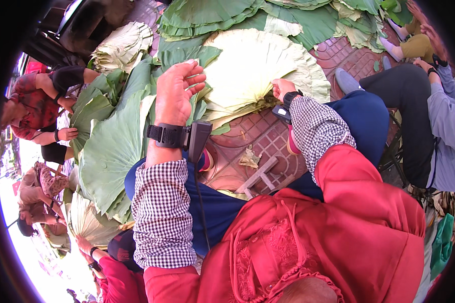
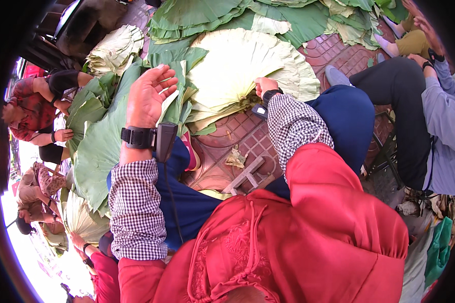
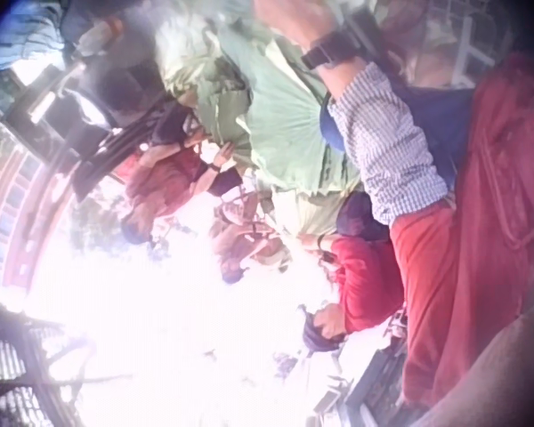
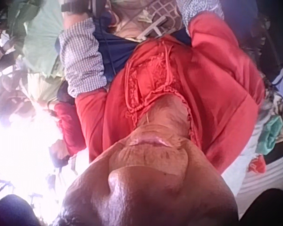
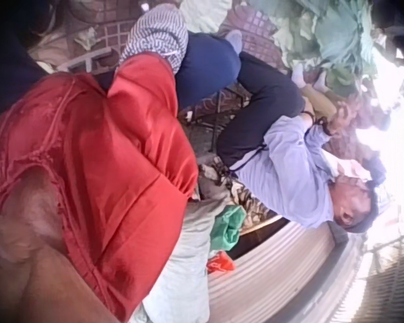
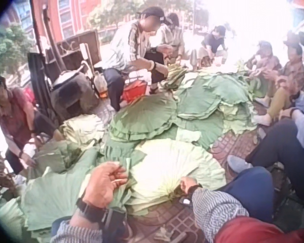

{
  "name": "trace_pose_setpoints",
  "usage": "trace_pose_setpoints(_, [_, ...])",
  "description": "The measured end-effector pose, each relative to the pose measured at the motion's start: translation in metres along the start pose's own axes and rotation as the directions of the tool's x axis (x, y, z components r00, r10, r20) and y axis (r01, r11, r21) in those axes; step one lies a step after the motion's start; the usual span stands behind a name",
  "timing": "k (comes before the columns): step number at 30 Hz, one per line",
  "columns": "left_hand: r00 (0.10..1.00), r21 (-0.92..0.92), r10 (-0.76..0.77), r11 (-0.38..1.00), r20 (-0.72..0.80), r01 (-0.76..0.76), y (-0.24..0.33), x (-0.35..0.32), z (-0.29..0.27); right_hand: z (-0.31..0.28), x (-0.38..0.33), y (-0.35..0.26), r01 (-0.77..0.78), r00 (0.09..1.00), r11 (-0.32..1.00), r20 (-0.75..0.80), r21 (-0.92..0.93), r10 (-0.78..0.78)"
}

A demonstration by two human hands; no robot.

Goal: The person picks up and folds large green leaves one at a time by hand while sitting on the ground with other people.

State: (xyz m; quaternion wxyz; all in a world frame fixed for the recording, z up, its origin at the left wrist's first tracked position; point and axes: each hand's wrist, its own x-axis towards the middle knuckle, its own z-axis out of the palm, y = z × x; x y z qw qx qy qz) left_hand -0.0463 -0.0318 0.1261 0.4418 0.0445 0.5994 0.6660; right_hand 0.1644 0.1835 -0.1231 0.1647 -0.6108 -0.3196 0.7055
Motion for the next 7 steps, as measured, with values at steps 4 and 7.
trace_pose_setpoints(4, [0.999,0.108,-0.020,0.994,-0.030,0.023,-0.012,0.005,-0.008,0.047,-0.031,-0.007,0.498,0.867,0.844,0.120,-0.198,-0.484])
trace_pose_setpoints(7, [0.999,0.320,-0.049,0.946,0.001,0.046,-0.028,0.011,-0.002,0.076,-0.048,0.004,0.813,0.572,0.454,0.361,-0.364,-0.736])
